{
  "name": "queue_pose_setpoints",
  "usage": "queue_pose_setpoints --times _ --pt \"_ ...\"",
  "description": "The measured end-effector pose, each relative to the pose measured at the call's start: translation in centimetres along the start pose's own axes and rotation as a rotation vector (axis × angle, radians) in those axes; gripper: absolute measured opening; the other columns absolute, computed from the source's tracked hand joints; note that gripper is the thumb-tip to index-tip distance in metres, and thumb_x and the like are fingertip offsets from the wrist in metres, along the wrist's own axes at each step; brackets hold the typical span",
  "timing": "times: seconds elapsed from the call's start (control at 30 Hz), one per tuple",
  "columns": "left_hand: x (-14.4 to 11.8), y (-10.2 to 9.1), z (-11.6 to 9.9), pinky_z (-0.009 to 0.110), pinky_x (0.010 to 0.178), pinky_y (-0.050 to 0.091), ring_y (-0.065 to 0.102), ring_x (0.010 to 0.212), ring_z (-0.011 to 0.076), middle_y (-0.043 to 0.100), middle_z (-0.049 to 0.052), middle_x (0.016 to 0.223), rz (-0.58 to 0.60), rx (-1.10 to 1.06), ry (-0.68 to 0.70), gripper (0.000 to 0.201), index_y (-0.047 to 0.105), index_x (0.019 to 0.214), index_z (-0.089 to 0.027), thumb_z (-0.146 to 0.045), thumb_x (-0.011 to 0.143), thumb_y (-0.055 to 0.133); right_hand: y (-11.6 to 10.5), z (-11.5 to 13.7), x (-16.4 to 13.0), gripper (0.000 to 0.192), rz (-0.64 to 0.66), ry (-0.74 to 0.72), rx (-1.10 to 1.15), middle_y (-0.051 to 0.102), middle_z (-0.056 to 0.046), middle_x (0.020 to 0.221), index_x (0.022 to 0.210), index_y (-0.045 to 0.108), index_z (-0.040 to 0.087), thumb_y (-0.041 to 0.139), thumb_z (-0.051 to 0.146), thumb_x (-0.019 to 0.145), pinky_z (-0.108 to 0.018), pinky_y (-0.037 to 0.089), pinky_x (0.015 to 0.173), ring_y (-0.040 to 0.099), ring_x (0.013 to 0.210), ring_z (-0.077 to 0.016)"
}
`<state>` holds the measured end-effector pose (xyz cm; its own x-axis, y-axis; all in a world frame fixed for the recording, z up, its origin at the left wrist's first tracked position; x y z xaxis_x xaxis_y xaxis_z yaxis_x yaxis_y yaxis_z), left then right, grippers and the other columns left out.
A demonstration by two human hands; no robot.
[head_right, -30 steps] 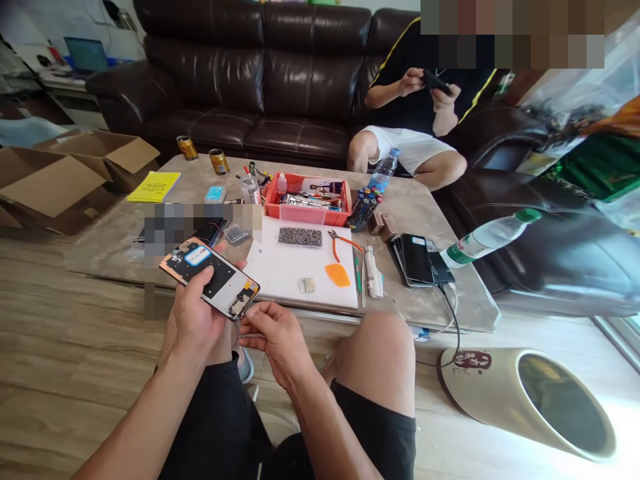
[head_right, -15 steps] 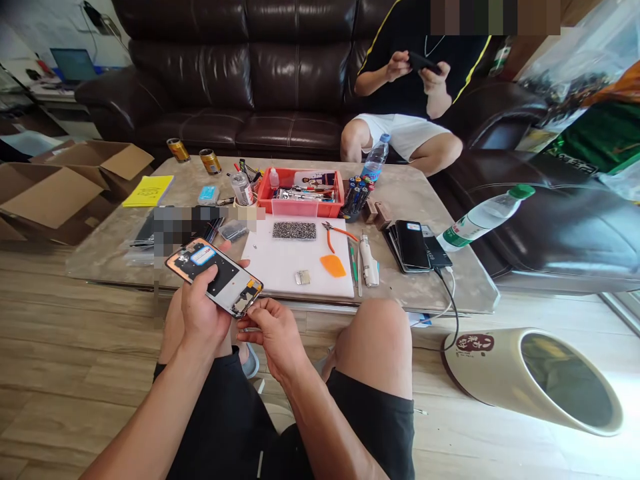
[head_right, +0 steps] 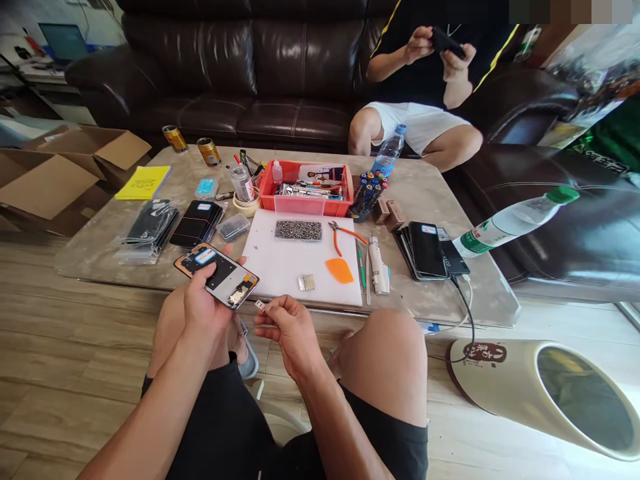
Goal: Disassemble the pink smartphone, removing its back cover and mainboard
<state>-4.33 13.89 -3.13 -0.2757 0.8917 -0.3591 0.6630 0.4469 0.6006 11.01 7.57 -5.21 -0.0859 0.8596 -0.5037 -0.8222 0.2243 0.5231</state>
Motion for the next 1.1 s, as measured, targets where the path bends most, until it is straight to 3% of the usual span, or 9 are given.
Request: queue_pose_setpoints --times 0.1,0.2,0.4,0.5,0.63,0.73,0.87,0.97,1.1 --pt "0.5 0.0 -0.1 0.034 0.069 0.062 0.078 0.083 0.0252 0.082 0.012 0.096 -0.006 -0.028 -0.008 0.043 0.07 0.127 -0.016 -0.026 0.086 0.06 -1.1 0.9 1.9 0.025 -0.071 -0.062 -0.141 0.07 -0.002 0.08 0.075 0.064 0.017 0.079 0.036 0.069 -0.023 0.059 0.062 0.069 0.072 -0.0134" --pt "0.7 0.3 -0.1 0.035 0.073 0.063 0.078 0.081 0.025 0.082 0.013 0.096 0.015 -0.026 -0.047 0.039 0.071 0.122 -0.013 -0.029 0.09 0.058 -1.9 1.8 4.4 0.018 -0.159 -0.109 -0.335 0.072 -0.003 0.079 0.079 0.064 0.017 0.072 0.033 0.076 -0.024 0.06 0.061 0.071 0.07 -0.0149" --pt "0.8 0.5 0.2 0.031 0.062 0.061 0.076 0.067 0.0229 0.082 0.014 0.089 0.085 0.008 -0.102 0.043 0.074 0.12 -0.011 -0.041 0.098 0.052 -1.3 2.6 8.5 0.005 -0.213 -0.12 -0.541 0.073 -0.004 0.073 0.077 0.064 0.017 0.067 0.015 0.08 -0.025 0.06 0.054 0.072 0.063 -0.0166" --pt "0.7 0.5 0.1 0.031 0.066 0.062 0.077 0.07 0.0223 0.082 0.012 0.094 0.111 0.008 -0.093 0.04 0.076 0.115 -0.013 -0.041 0.098 0.054 -0.9 2.6 9.0 0.005 -0.212 -0.108 -0.616 0.072 -0.003 0.068 0.081 0.066 0.017 0.066 0.012 0.082 -0.027 0.059 0.052 0.07 0.058 -0.0174" --pt "0.2 0.5 0.1 0.032 0.065 0.062 0.076 0.068 0.0226 0.081 0.013 0.088 0.138 0.037 -0.107 0.042 0.075 0.109 -0.011 -0.045 0.095 0.056 -0.9 3.3 6.8 0.02 -0.2 -0.17 -0.645 0.074 -0.001 0.076 0.107 0.069 0.018 0.063 0.016 0.088 -0.028 0.061 0.062 0.072 0.067 -0.0172" --pt "-0.4 0.6 0.0 0.031 0.059 0.06 0.073 0.063 0.0217 0.079 0.011 0.08 0.13 0.071 -0.12 0.042 0.073 0.106 -0.011 -0.048 0.091 0.06 0.1 5.0 3.3 0.018 -0.076 -0.408 -0.718 0.074 -0.002 0.089 0.109 0.072 0.021 0.065 0.025 0.092 -0.028 0.059 0.074 0.071 0.08 -0.0167" --pt "-1.4 1.1 -0.1 0.028 0.057 0.058 0.07 0.058 0.0191 0.075 0.008 0.072 0.141 0.112 -0.166 0.041 0.072 0.098 -0.012 -0.052 0.089 0.063 3.2 6.1 -1.7 0.023 0.268 -0.716 -0.947 0.066 -0.002 0.099 0.116 0.075 0.027 0.071 0.024 0.094 -0.029 0.055 0.078 0.064 0.084 -0.0154" --pt "-2.6 1.8 0.2 0.027 0.054 0.056 0.069 0.056 0.0188 0.073 0.008 0.071 0.193 0.152 -0.228 0.045 0.071 0.095 -0.012 -0.056 0.087 0.066 4.6 5.7 -3.3 0.029 0.443 -0.711 -1.047 0.063 -0.001 0.102 0.121 0.073 0.027 0.071 0.016 0.094 -0.028 0.053 0.081 0.062 0.085 -0.0136" --pt "-4.8 2.4 0.9 0.03 0.045 0.052 0.067 0.05 0.0211 0.073 0.009 0.074 0.295 0.18 -0.317 0.051 0.071 0.097 -0.013 -0.062 0.084 0.068 5.5 5.1 -4.4 0.022 0.559 -0.656 -1.083 0.062 0.0 0.097 0.109 0.072 0.024 0.073 0.011 0.091 -0.026 0.052 0.08 0.062 0.086 -0.0134"
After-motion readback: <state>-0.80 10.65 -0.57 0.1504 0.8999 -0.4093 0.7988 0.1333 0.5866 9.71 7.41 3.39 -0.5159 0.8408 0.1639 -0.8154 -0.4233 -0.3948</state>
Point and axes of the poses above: each hand's wrist, its own x-axis towards the middle knuckle, its own y-axis out of the palm, z = x × y, the point moved 8 cm from there along x, towards the middle knuckle
